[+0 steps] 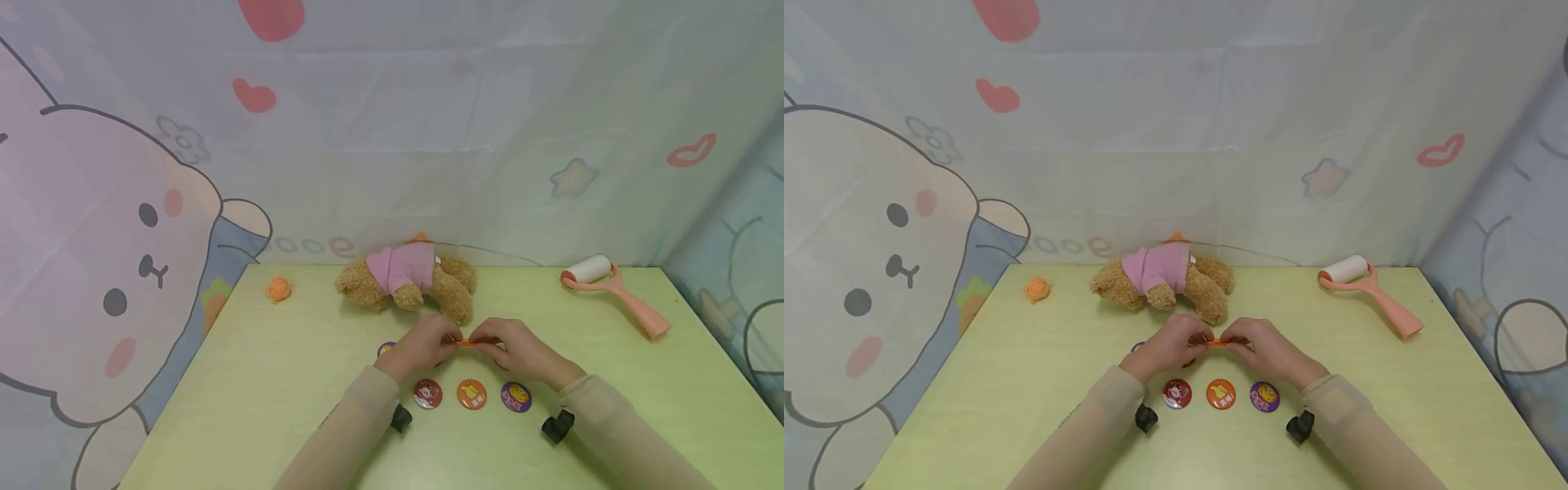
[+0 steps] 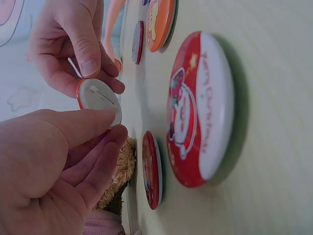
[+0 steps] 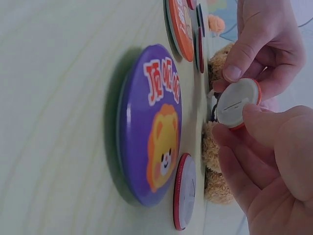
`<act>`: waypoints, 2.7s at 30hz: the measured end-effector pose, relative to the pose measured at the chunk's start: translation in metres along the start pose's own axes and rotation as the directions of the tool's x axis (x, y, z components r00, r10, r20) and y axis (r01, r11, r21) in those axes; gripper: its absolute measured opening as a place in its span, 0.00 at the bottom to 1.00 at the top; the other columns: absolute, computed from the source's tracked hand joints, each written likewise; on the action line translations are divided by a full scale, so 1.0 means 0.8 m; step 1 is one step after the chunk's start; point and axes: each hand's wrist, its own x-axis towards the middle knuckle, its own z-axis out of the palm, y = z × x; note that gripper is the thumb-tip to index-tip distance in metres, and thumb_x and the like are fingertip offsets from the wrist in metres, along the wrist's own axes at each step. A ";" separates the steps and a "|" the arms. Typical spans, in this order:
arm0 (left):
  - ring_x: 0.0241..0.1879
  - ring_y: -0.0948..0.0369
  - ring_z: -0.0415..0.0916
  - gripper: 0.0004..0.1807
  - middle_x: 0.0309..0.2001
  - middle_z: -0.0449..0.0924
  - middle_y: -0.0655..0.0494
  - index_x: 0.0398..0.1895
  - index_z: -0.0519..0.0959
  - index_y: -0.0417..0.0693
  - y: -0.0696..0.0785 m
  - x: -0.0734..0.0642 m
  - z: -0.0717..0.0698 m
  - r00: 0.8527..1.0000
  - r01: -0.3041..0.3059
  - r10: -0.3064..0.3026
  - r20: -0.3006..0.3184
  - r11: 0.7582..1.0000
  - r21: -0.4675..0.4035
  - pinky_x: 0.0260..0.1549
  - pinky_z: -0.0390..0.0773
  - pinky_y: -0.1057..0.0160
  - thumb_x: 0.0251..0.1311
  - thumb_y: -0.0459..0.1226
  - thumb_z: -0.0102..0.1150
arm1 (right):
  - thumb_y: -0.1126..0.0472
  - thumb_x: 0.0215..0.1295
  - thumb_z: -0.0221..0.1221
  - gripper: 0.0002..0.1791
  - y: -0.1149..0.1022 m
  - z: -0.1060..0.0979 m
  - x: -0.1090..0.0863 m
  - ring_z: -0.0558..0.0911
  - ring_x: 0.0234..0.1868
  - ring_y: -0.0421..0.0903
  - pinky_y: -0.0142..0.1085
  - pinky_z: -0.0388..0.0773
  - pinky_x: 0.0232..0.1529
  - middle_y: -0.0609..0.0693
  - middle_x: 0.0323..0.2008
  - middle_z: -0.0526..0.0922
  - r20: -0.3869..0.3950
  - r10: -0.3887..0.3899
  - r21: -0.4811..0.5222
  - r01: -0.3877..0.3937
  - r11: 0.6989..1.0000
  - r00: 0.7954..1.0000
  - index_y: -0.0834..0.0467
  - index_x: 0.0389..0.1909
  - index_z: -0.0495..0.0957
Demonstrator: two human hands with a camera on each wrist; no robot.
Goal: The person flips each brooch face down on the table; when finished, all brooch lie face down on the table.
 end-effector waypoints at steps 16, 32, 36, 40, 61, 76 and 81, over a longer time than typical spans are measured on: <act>0.46 0.60 0.86 0.09 0.44 0.90 0.51 0.46 0.88 0.41 0.000 0.003 -0.003 0.999 0.021 -0.022 -0.033 1.000 -0.019 0.49 0.81 0.71 0.67 0.25 0.65 | 0.72 0.68 0.66 0.09 0.001 0.000 0.002 0.89 0.41 0.43 0.36 0.88 0.41 0.51 0.41 0.90 -0.059 0.029 -0.002 -0.029 1.000 0.998 0.60 0.46 0.87; 0.45 0.60 0.86 0.08 0.44 0.90 0.52 0.46 0.88 0.43 -0.004 0.001 0.004 0.997 0.001 -0.005 -0.072 0.999 -0.052 0.49 0.81 0.71 0.68 0.28 0.66 | 0.72 0.69 0.65 0.12 -0.005 -0.001 0.000 0.90 0.44 0.46 0.36 0.88 0.41 0.50 0.45 0.90 -0.055 0.093 0.063 -0.089 0.994 0.994 0.58 0.51 0.85; 0.46 0.60 0.86 0.09 0.45 0.90 0.51 0.48 0.87 0.43 -0.004 0.001 0.005 0.996 -0.008 0.004 -0.086 0.999 -0.046 0.49 0.82 0.70 0.68 0.28 0.66 | 0.72 0.70 0.65 0.16 -0.003 0.001 0.000 0.89 0.43 0.46 0.36 0.88 0.41 0.49 0.46 0.89 -0.068 0.091 0.077 -0.086 0.993 0.994 0.57 0.55 0.82; 0.47 0.58 0.86 0.10 0.47 0.89 0.50 0.50 0.87 0.42 -0.004 0.002 0.005 0.996 0.006 -0.010 -0.084 0.998 -0.057 0.49 0.82 0.70 0.69 0.28 0.65 | 0.73 0.70 0.64 0.17 -0.002 0.002 0.000 0.89 0.44 0.47 0.36 0.88 0.42 0.50 0.48 0.88 -0.081 0.084 0.084 -0.077 0.993 0.993 0.58 0.56 0.81; 0.46 0.55 0.87 0.21 0.56 0.81 0.45 0.63 0.80 0.40 0.002 -0.004 0.003 0.991 0.041 -0.062 -0.115 0.984 -0.171 0.45 0.82 0.75 0.68 0.24 0.63 | 0.75 0.59 0.72 0.28 -0.002 0.003 0.000 0.88 0.41 0.45 0.33 0.88 0.41 0.55 0.51 0.82 -0.074 0.079 0.080 -0.073 0.994 0.994 0.65 0.62 0.80; 0.42 0.56 0.88 0.19 0.52 0.81 0.45 0.55 0.83 0.36 0.003 -0.005 0.005 0.994 0.007 -0.021 -0.104 0.990 -0.140 0.41 0.82 0.75 0.62 0.29 0.73 | 0.72 0.61 0.72 0.25 -0.002 0.003 -0.001 0.89 0.41 0.45 0.33 0.87 0.39 0.57 0.54 0.83 -0.043 0.070 0.073 -0.067 0.995 0.997 0.64 0.61 0.82; 0.42 0.60 0.87 0.20 0.52 0.83 0.47 0.56 0.83 0.38 0.002 -0.004 0.006 0.996 0.030 -0.041 -0.083 0.991 -0.128 0.40 0.81 0.77 0.62 0.32 0.74 | 0.70 0.62 0.73 0.25 -0.002 0.002 -0.001 0.89 0.41 0.44 0.33 0.87 0.40 0.56 0.54 0.83 -0.034 0.064 0.068 -0.062 0.996 0.997 0.63 0.61 0.82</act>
